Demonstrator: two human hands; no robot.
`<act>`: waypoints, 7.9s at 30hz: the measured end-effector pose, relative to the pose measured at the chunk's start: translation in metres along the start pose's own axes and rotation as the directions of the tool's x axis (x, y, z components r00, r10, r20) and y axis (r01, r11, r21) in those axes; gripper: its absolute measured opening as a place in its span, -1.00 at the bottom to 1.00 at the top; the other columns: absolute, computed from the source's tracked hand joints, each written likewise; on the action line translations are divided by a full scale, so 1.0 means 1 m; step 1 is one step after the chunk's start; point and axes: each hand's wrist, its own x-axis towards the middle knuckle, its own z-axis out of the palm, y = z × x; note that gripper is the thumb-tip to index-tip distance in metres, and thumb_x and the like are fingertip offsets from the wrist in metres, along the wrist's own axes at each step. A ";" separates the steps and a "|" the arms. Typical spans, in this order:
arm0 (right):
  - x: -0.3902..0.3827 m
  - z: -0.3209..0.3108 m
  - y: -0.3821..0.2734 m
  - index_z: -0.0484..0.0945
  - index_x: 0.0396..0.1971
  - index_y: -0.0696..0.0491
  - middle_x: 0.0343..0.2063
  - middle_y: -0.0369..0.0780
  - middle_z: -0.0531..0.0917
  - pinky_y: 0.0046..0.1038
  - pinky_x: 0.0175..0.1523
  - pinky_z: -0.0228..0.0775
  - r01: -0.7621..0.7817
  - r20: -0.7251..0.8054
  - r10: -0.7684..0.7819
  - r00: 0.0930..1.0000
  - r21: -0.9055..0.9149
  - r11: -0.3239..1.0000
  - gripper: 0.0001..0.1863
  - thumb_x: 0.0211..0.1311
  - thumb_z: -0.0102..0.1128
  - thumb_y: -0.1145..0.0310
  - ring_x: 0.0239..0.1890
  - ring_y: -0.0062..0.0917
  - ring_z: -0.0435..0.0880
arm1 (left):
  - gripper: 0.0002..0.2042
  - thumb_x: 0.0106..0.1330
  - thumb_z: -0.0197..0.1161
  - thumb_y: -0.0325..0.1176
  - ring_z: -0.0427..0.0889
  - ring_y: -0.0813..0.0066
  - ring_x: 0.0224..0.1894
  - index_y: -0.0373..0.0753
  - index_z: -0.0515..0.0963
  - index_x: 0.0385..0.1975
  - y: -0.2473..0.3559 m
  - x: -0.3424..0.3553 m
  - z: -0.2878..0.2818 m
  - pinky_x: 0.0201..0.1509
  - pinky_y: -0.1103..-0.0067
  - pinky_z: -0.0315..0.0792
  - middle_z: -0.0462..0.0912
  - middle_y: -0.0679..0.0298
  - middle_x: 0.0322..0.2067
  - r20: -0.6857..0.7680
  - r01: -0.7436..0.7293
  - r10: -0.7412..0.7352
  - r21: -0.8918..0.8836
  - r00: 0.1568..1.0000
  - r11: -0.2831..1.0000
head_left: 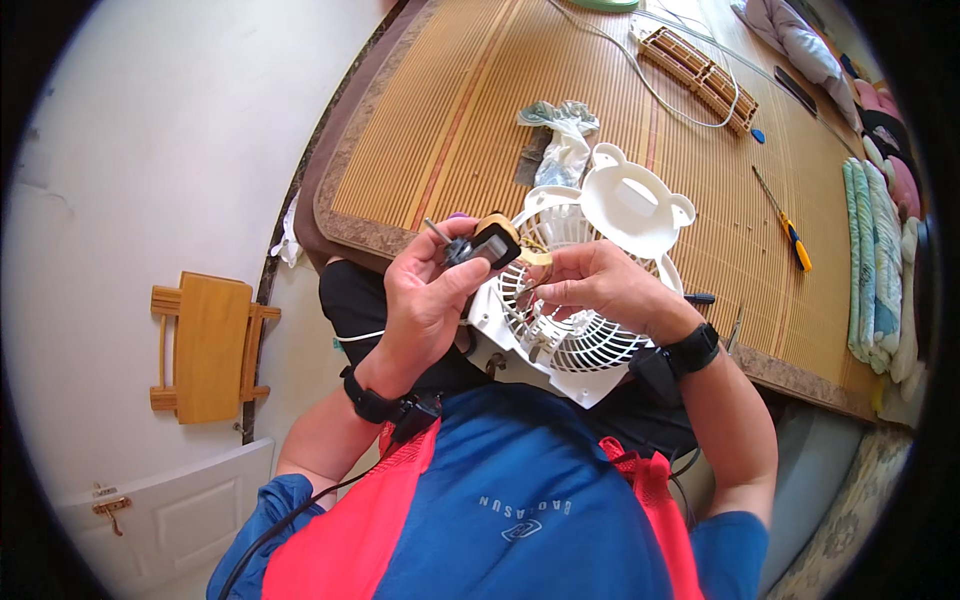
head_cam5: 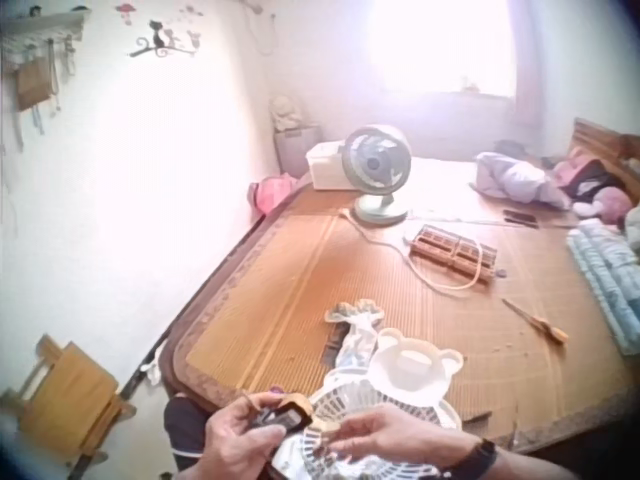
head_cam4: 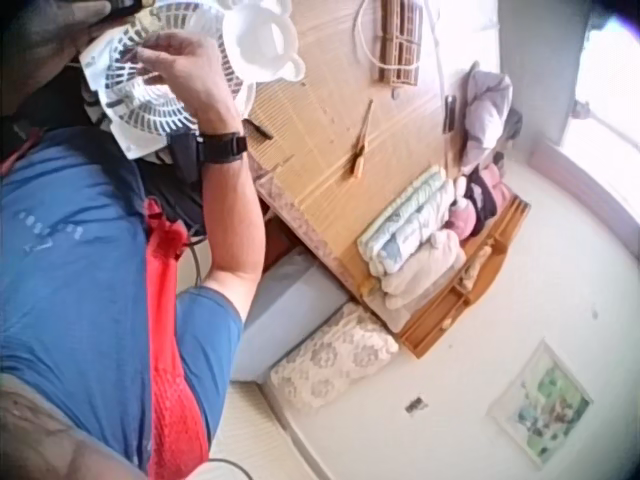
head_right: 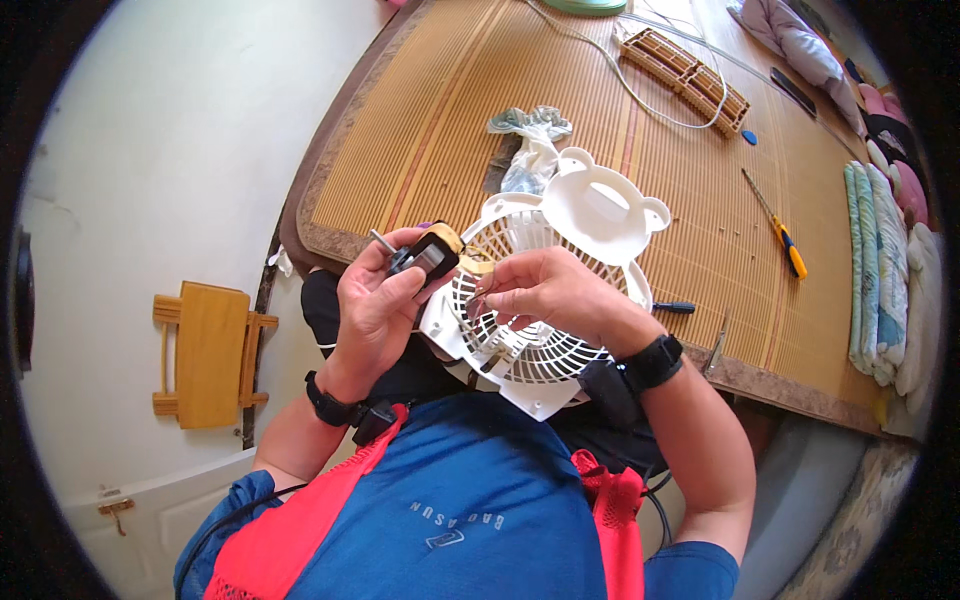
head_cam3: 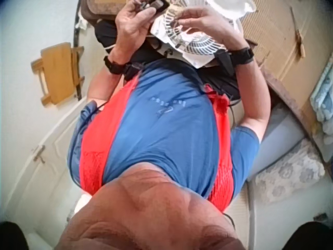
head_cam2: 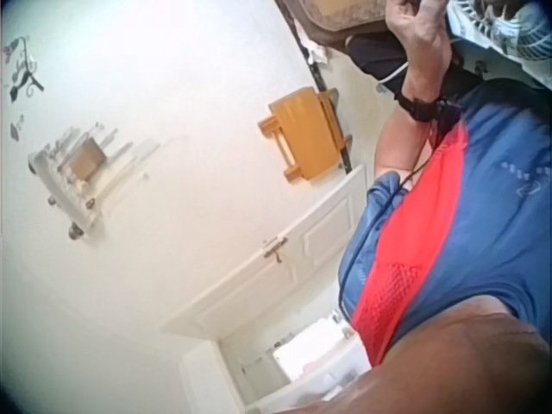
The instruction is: Repairing a small electric fan by cleaning components and reassembling the motor and housing.
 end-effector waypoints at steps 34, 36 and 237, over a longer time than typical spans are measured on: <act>-0.037 0.008 0.013 0.64 0.30 0.23 -0.05 -0.18 0.81 -0.36 0.24 0.73 0.137 -0.078 -0.115 0.990 0.432 0.891 -0.58 0.57 0.49 0.41 0.06 -0.47 0.84 | -0.49 0.49 0.55 -0.57 0.80 0.48 0.13 -0.46 0.54 0.38 0.009 0.004 0.028 0.32 0.47 0.72 0.80 0.13 0.13 0.088 -0.014 -0.003 0.194 0.996 0.981; -0.038 0.006 0.010 0.67 0.24 0.24 -0.03 -0.19 0.83 -0.39 0.20 0.75 0.101 -0.089 -0.070 0.994 0.417 0.903 -0.62 0.53 0.47 0.47 0.03 -0.48 0.85 | -0.50 0.48 0.59 -0.55 0.80 0.54 0.08 -0.45 0.56 0.35 0.011 0.005 0.033 0.26 0.52 0.72 0.80 0.18 0.09 0.089 -0.029 0.012 0.196 0.996 0.980; -0.062 -0.013 -0.011 0.84 0.05 0.26 -0.22 0.08 0.89 -0.23 0.04 0.74 0.043 -0.247 -0.259 0.934 -0.641 0.767 -0.65 0.30 0.39 0.50 -0.13 -0.25 0.94 | -0.43 0.18 0.69 0.07 0.78 -0.07 0.02 -0.41 0.73 -0.20 -0.052 0.004 0.071 0.16 0.18 0.65 0.78 -0.13 -0.15 0.144 -0.125 -0.104 0.977 0.984 0.171</act>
